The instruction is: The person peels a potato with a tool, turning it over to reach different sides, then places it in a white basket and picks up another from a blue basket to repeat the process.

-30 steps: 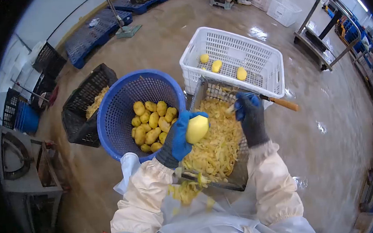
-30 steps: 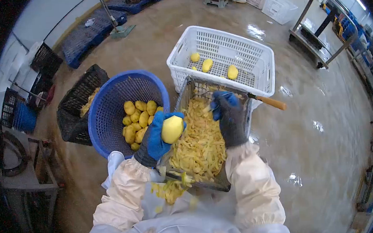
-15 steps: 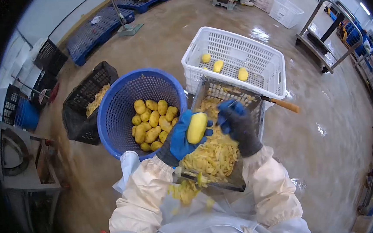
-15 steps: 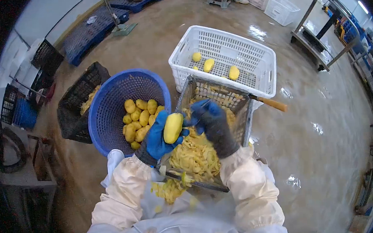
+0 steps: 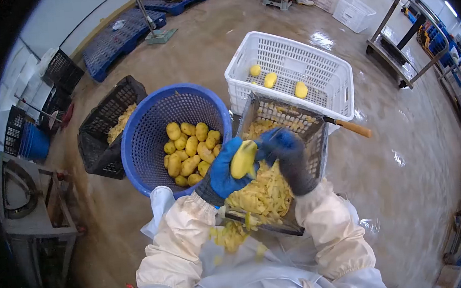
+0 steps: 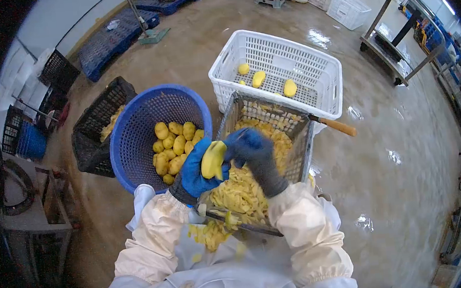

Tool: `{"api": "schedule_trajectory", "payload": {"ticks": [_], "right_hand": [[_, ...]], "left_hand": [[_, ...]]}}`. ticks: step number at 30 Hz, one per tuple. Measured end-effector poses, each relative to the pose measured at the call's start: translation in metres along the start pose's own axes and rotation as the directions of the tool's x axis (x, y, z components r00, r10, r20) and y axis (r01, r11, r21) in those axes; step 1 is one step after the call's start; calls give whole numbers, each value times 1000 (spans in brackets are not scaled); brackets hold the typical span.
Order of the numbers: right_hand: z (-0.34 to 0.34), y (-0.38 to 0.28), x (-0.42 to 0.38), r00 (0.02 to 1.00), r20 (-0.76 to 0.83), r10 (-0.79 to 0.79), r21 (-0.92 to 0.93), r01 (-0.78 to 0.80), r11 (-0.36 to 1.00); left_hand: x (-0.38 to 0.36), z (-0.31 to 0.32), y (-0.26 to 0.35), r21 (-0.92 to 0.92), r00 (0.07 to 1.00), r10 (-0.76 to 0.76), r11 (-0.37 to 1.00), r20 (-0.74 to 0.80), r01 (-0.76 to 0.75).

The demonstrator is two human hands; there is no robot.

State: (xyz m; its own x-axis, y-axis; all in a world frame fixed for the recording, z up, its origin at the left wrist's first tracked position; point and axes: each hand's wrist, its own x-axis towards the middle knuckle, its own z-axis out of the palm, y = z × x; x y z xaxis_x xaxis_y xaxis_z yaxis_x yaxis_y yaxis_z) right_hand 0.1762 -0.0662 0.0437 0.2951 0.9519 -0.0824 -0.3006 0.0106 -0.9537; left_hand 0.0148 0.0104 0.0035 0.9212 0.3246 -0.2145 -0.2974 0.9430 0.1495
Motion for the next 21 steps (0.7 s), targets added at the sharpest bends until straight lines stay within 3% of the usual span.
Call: {"api": "schedule_trajectory", "payload": {"ticks": [1, 3, 5, 7, 8, 9, 11, 12, 15, 18, 21], "right_hand": [[-18, 5, 15, 968, -220, -125, -52, 116, 992], [-46, -3, 28, 953, -238, -187, 41, 203, 978], [-29, -2, 15, 988, -135, -69, -17, 67, 998], [8, 4, -14, 992, 110, -56, -73, 64, 995], [15, 10, -18, 971, 208, -120, -244, 171, 955], [18, 13, -20, 936, 310, -164, -396, 284, 873], [1, 1, 0, 1000, 3, 17, -54, -17, 998], [-14, 0, 11, 977, -210, -43, -6, 42, 999], [-24, -13, 14, 954, -293, -68, 105, 103, 989], [6, -10, -6, 999, -36, 14, 97, -10, 995], [13, -8, -11, 999, 21, 50, 110, -52, 993]], "left_hand": [[0, 0, -1, -3, 1000, 5, 1000, 1, -5], [2, 5, -1, 38, 995, -65, 997, 79, 62], [3, 14, 0, -48, 997, -19, 999, 78, 22], [4, 13, 3, -83, 980, 113, 988, -163, -127], [4, -8, 6, 35, 990, 116, 992, 78, -119], [5, -20, 5, 35, 991, 112, 993, 76, -115], [6, -32, 2, -58, 981, -79, 994, 176, 90], [5, -26, 2, -58, 981, -79, 994, 177, 90], [0, 10, 1, 156, 1000, 13, 988, -10, -12], [5, 5, 1, 137, 995, 98, 986, -15, -95], [5, 9, 1, 82, 992, 119, 989, 36, -122]]}}
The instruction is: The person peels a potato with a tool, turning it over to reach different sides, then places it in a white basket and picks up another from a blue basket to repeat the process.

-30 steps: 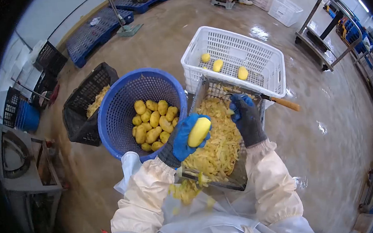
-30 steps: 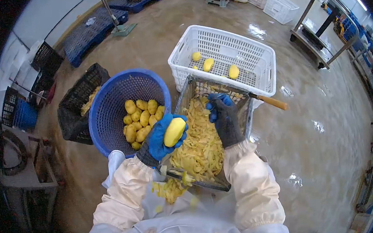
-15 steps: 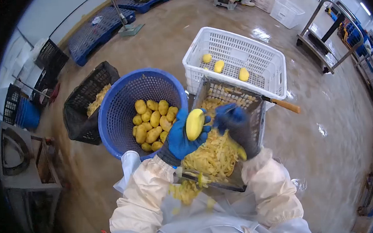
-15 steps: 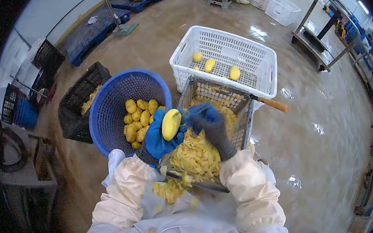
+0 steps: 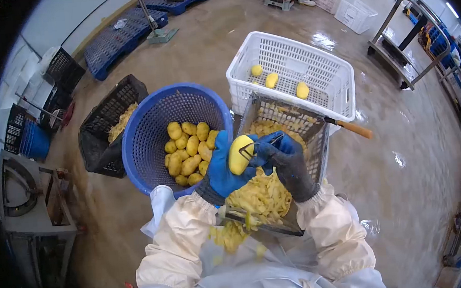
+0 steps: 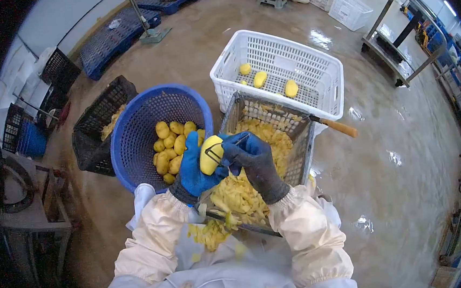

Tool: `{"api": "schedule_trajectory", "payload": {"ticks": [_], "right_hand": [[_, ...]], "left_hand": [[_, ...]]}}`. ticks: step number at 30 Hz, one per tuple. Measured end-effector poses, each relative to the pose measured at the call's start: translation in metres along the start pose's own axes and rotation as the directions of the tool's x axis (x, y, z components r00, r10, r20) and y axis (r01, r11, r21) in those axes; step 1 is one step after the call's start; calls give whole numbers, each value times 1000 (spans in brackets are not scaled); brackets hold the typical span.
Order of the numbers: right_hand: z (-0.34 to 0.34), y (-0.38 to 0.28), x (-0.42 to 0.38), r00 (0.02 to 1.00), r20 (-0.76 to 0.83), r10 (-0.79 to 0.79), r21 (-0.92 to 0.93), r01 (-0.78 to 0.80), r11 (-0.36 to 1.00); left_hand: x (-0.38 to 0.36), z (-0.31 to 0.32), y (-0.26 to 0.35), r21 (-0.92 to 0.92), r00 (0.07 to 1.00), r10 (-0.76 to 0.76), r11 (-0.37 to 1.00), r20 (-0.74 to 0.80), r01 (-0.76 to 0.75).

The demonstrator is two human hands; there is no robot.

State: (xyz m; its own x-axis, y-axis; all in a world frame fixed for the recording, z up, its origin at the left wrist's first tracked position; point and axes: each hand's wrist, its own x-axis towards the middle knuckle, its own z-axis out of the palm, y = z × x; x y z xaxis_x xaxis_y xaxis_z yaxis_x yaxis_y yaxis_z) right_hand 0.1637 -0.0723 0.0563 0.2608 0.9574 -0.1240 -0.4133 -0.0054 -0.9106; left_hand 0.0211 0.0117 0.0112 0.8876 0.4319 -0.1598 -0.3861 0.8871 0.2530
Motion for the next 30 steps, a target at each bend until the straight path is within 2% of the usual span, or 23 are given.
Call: {"api": "schedule_trajectory", "payload": {"ticks": [2, 3, 4, 5, 6, 7, 8, 9, 10, 12, 14, 16, 18, 19, 22, 25, 26, 27, 28, 29, 30], "right_hand": [[-1, 1, -2, 1000, -9, 19, -47, -20, 999], [2, 7, -5, 997, 71, 11, -92, -4, 996], [2, 10, -6, 989, 150, 7, -135, 14, 991], [1, 9, -7, 986, 167, -13, -286, 61, 956], [-9, 10, 1, 986, 164, -12, -285, 59, 957], [-27, 10, 16, 995, -50, -82, -177, 72, 982], [-39, 9, 25, 956, -266, -125, -72, 109, 991], [-42, 2, 25, 956, -265, -125, -71, 110, 991], [-45, -6, 23, 953, -277, -126, -20, 125, 992], [-41, -13, 20, 950, -285, -127, 25, 140, 990], [-31, -9, 12, 988, -150, -27, -23, 24, 999], [-25, -9, 10, 990, -143, 8, 25, -4, 1000], [-22, -8, 11, 983, -180, -23, 73, 37, 997], [-18, -8, 9, 984, -179, -25, 72, 39, 997], [-1, 1, -3, 987, -114, -114, -17, 113, 993], [5, 12, -4, 967, -3, -254, -299, 242, 923], [4, 11, -3, 967, -4, -254, -298, 241, 924], [3, 8, -2, 980, -67, -187, -205, 170, 964], [0, 6, 0, 986, -121, -111, -105, 98, 990], [-12, 7, 8, 987, -119, -109, -105, 97, 990], [-30, 13, 19, 964, -214, -158, -59, 148, 987]], "left_hand": [[-1, -9, 2, -66, 994, -79, 994, 77, 84], [-2, -3, -1, -63, 993, -83, 994, 79, 88], [-4, 5, -5, 244, 992, 63, 969, -105, -36], [-4, 9, -7, 543, 939, 255, 834, -230, -94], [-4, 9, -7, 543, 940, 252, 835, -231, -90], [-5, 8, -5, 367, 972, 86, 930, -219, 1], [-6, 5, -3, 183, 982, -75, 977, -174, 107], [-3, -1, 0, 237, 995, -96, 966, -34, 101], [-2, -5, 2, 240, 995, -97, 965, -33, 102], [1, -12, 7, 266, 1000, 4, 964, 4, -5], [1, -21, 12, 252, 1000, 15, 968, -11, -12], [-1, -23, 12, 238, 999, 26, 971, -31, -18], [2, -20, 10, 244, 978, 156, 963, -142, -118], [2, -17, 12, 179, 972, 168, 974, -166, -138], [5, -16, 10, 105, 976, 177, 981, -123, -165], [5, -18, 6, 125, 982, 132, 985, -133, -115], [4, -19, 7, 126, 982, 131, 985, -135, -114], [3, -19, 8, 787, 886, 454, 514, 88, -342], [1, -18, 9, 882, 745, 479, -323, 465, -343], [0, -17, 7, 883, 745, 481, -323, 463, -341], [-1, -12, 3, 824, 807, 566, 371, 166, -429]]}}
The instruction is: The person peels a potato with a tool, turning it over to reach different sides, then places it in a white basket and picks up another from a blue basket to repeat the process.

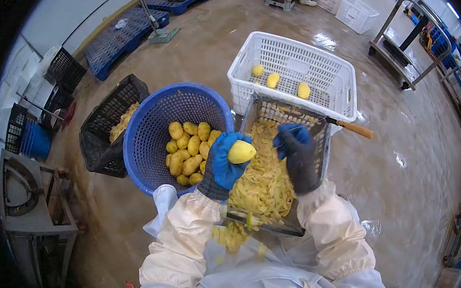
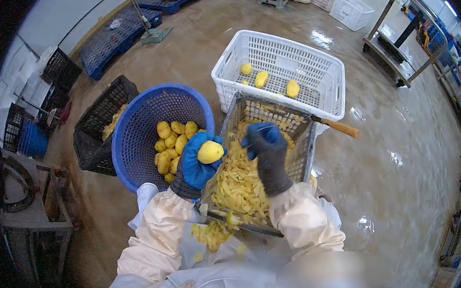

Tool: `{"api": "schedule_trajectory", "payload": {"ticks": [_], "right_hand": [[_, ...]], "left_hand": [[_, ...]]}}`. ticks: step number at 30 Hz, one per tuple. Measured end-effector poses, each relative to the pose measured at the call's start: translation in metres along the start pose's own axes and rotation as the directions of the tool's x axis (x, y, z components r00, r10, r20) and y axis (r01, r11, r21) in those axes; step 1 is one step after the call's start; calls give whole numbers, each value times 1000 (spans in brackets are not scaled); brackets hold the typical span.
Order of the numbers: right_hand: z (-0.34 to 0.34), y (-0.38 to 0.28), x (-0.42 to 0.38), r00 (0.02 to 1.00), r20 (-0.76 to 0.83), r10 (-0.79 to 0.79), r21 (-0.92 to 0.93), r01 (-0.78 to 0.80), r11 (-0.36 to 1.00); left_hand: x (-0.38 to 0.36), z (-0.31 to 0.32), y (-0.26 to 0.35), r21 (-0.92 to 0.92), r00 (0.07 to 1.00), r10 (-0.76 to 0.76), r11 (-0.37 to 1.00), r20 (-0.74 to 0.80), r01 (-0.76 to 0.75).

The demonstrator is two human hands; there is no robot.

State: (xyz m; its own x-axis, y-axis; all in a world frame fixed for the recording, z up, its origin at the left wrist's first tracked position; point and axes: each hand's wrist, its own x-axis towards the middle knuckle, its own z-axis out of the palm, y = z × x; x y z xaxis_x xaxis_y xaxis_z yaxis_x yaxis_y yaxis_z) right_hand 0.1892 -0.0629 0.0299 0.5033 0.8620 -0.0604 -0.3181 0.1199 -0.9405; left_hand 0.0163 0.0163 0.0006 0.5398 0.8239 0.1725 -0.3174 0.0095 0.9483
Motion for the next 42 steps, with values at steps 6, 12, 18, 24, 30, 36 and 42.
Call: {"api": "schedule_trajectory", "payload": {"ticks": [6, 12, 18, 24, 30, 36, 42], "right_hand": [[23, -3, -19, 990, 116, -74, -32, 78, 996], [7, -23, -3, 999, -45, -27, 94, 31, 995], [11, -5, -3, 997, -1, -71, 11, 71, 997], [21, -7, -25, 956, 282, -81, -136, 123, 983], [-34, -41, 2, 973, -194, -120, 20, 127, 992], [-21, -31, -9, 990, -39, 136, 161, -128, 979], [-14, -42, -4, 967, 0, 255, 244, -247, 938]], "left_hand": [[10, 1, 1, 125, 986, 162, 980, -29, -158], [10, -4, -12, 270, 993, 41, 963, -113, -10], [9, -1, -8, -859, 810, -469, 183, 352, 479], [0, 17, -25, -110, 966, 137, 980, -220, -164], [45, -9, -52, -817, 783, -600, 364, 162, 448], [154, 15, -125, -520, 903, -428, 778, -28, 352], [258, 43, -188, -69, 921, -236, 972, -311, 225]]}}
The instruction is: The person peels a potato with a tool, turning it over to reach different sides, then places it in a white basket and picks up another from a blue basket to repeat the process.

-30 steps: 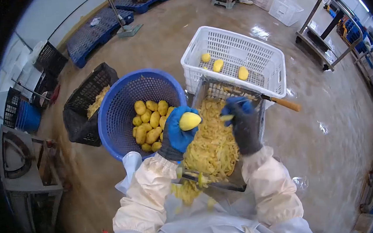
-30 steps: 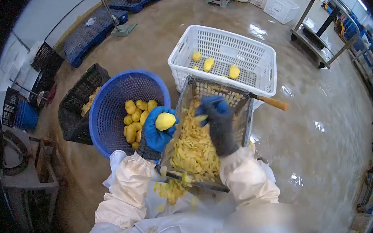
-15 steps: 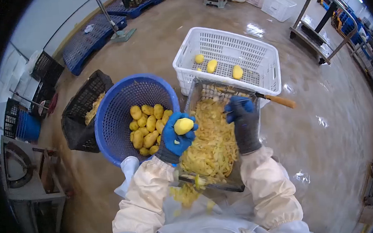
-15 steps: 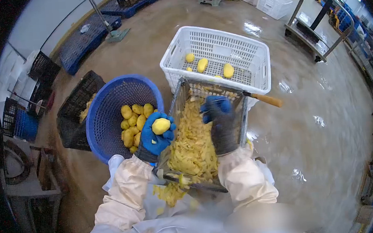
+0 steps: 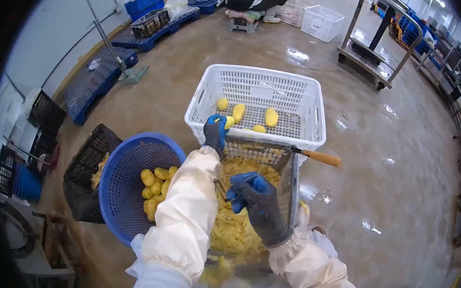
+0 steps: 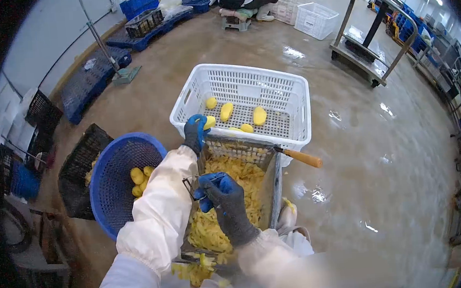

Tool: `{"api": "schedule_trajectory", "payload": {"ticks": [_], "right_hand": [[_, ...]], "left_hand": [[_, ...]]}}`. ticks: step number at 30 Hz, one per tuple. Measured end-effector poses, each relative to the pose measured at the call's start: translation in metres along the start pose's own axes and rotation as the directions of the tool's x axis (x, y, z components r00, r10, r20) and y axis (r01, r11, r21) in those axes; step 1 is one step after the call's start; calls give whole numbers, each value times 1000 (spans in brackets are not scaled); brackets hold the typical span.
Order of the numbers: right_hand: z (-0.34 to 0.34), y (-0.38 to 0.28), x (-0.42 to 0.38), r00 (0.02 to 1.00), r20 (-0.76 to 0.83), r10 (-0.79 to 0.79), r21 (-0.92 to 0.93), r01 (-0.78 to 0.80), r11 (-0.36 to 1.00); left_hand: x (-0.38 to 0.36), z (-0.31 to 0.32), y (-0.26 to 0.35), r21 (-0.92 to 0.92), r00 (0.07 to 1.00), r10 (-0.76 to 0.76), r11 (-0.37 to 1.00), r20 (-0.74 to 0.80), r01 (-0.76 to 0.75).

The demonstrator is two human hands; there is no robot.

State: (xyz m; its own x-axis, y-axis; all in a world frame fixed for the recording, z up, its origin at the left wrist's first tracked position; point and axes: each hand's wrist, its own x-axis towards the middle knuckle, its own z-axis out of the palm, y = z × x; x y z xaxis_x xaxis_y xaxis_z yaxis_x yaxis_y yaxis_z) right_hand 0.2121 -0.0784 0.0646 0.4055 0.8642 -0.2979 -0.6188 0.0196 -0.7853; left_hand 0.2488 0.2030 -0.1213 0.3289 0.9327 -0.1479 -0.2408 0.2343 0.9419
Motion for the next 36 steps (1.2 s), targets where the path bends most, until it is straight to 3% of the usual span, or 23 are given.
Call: {"api": "schedule_trajectory", "payload": {"ticks": [2, 4, 6, 8, 9, 12, 14, 16, 18, 20, 21, 23, 26, 27, 29, 30, 31, 32, 33, 34, 36], "right_hand": [[1, 0, 4, 999, 1, 39, 1, -39, 999], [-1, 6, 7, 998, -36, -53, -59, 51, 997], [1, 3, 5, 998, -46, -39, -98, 34, 995], [-3, 7, 8, 995, -65, -72, -158, 61, 985], [-1, 7, 7, 994, -60, -87, -151, 77, 986], [-2, 10, 7, 996, -32, -82, -170, 76, 982], [0, 15, 9, 998, -10, -70, -196, 66, 978], [7, 20, 10, 998, -57, 3, -108, -9, 994], [17, 29, 10, 996, -83, 9, -141, -21, 990], [17, 36, 15, 993, -95, 69, -157, -83, 984], [18, 41, 16, 993, -98, 72, -168, -88, 982], [16, 47, 21, 993, -84, 87, -195, -102, 976], [19, 55, 26, 980, -162, 115, -274, -157, 949], [19, 56, 26, 981, -177, 84, -285, -133, 949], [21, 57, 26, 976, -156, 151, -301, -193, 934], [21, 56, 28, 973, -147, 180, -306, -218, 927], [25, 53, 30, 978, -165, 128, -315, -175, 933], [30, 50, 30, 972, -170, 165, -324, -213, 922], [32, 48, 30, 961, -176, 215, -331, -263, 906], [31, 48, 31, 962, -191, 194, -332, -249, 910], [28, 46, 31, 959, -174, 224, -290, -267, 919]], "left_hand": [[22, 0, -8, 229, 999, 27, 973, -33, -18], [30, -7, -6, 422, 990, 137, 895, 42, -142], [17, -13, 13, 303, 1000, 3, 953, -13, 1], [11, -42, 25, 330, 990, 138, 934, 30, -140], [2, -62, 40, 432, 983, 182, 884, 33, -178], [-46, -142, 96, 472, 967, 251, 849, 35, -237], [-41, -223, 83, 522, 945, 326, 806, -1, -277], [-46, -300, 69, 569, 916, 400, 758, -22, -318], [-64, -359, 55, 788, 999, 5, 614, 36, -32], [-79, -381, 37, 984, 962, -266, 176, 61, -14], [-85, -391, 18, 982, 961, -270, 187, 60, -9], [-92, -400, -23, 983, 960, -222, 93, 173, -155], [-80, -374, -58, 973, 961, -168, 103, 220, -205], [-73, -357, -62, 979, 951, -232, 75, 203, -191], [-46, -327, -74, 961, 902, -356, 213, 245, -176], [-33, -319, -88, 874, 851, -401, 469, 340, -128], [-43, -292, -83, 927, 955, -263, 374, 135, -28], [-43, -280, -71, 948, 891, -355, 241, 284, -206], [-39, -277, -82, 977, 912, -363, 161, 193, -142], [-31, -279, -124, 974, 947, -292, 135, -134, 179], [-29, -298, -140, 996, 943, -322, 66, 81, -63]]}}
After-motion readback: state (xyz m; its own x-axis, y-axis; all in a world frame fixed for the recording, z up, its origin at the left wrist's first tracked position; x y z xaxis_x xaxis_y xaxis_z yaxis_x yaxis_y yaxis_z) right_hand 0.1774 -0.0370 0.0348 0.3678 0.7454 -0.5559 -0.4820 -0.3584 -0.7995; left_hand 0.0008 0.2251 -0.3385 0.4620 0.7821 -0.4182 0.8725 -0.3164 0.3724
